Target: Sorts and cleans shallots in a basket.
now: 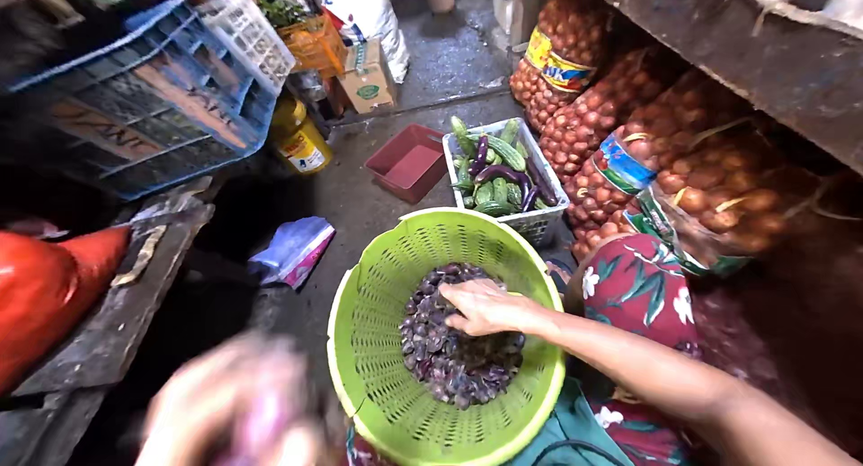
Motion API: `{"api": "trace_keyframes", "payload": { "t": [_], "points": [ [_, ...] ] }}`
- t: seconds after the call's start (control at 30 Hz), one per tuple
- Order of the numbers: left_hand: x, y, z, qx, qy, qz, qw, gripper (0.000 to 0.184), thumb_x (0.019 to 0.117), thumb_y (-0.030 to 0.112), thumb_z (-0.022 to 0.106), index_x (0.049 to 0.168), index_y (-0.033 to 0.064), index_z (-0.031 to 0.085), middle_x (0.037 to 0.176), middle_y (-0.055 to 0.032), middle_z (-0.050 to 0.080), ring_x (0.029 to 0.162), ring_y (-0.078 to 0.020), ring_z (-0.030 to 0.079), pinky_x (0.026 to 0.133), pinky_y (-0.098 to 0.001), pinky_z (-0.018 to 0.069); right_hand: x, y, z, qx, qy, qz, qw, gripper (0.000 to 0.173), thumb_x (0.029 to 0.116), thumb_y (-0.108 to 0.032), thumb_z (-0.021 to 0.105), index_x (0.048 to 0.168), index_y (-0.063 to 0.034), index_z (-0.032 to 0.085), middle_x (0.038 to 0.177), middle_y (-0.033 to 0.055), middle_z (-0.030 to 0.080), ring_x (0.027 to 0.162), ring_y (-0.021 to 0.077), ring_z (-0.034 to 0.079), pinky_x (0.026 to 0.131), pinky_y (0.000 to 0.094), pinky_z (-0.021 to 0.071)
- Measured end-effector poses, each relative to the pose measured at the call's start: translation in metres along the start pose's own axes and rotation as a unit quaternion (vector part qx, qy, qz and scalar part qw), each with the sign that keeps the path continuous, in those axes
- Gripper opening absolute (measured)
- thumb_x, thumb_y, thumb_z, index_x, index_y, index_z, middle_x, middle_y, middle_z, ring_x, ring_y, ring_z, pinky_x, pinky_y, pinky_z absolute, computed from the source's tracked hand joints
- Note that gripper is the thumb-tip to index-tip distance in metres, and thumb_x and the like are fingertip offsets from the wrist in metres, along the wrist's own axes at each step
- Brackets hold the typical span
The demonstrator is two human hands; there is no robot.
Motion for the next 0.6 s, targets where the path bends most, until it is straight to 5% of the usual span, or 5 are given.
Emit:
{"api": "trace_keyframes", "payload": {
  "t": [0.07,0.17,0.3,0.4,0.6],
  "points": [
    [0.048,-0.069,0.009,-0.243,0.115,-0.14,0.953,0.019,0.1017,0.012,0.051,0.111,0.0152,0.068,0.092,0.0065,0.069,0.063,0.002,0.059,0.052,-0.0113,0.0488,0.017,0.002,0.033,-0.056,-0.117,0.023,0.991,0.045,0.0996,-0.022,0.062,0.139,-0.0016,0.051,0.112,0.0297,0.066,0.106,0.0505,0.064,0.088,0.0689,0.0479],
    [0.079,-0.145,0.022,-0.481,0.265,-0.305,0.778,0.023,0.1068,0.019,0.039,0.107,0.0118,0.061,0.081,-0.0001,0.062,0.057,-0.0048,0.057,0.048,-0.0164,0.0485,0.029,0.011,0.079,-0.121,-0.276,0.072,0.951,0.058,0.0951,-0.011,0.066,0.148,0.0,0.045,0.122,0.0351,0.062,0.113,0.0548,0.061,0.091,0.0724,0.0465],
    [0.079,-0.178,0.025,-0.533,0.376,-0.398,0.645,0.022,0.1047,0.032,0.045,0.098,0.014,0.054,0.082,-0.0036,0.061,0.059,-0.0123,0.061,0.05,-0.0252,0.0535,0.042,0.032,0.112,-0.209,-0.418,0.084,0.88,0.042,0.0888,-0.023,0.077,0.118,0.0056,0.068,0.118,0.0316,0.065,0.111,0.0515,0.061,0.086,0.0743,0.0444],
    [0.073,-0.165,0.02,-0.541,0.412,-0.373,0.631,0.032,0.108,0.037,0.038,0.093,0.0143,0.055,0.075,-0.0014,0.059,0.056,-0.0101,0.06,0.049,-0.0222,0.0521,0.082,0.035,0.103,-0.134,-0.378,0.07,0.913,0.039,0.0877,-0.025,0.079,0.103,0.0097,0.07,0.105,0.0316,0.067,0.101,0.0489,0.063,0.085,0.0704,0.0454],
    [0.066,-0.162,0.025,-0.536,0.392,-0.345,0.664,0.041,0.1121,0.031,0.027,0.092,0.0108,0.057,0.067,0.0019,0.057,0.046,-0.0061,0.052,0.042,-0.018,0.0452,0.193,0.041,0.127,0.028,-0.108,0.11,0.988,0.042,0.0948,-0.01,0.063,0.134,0.0037,0.061,0.135,0.029,0.06,0.127,0.0431,0.057,0.107,0.0594,0.0442]
  ]
}}
Point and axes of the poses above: each hand's wrist, its own x-axis towards the middle knuckle, its own z-axis out of the palm, y = z × x, the point moved 2 cm from there along x, towards the middle knuckle
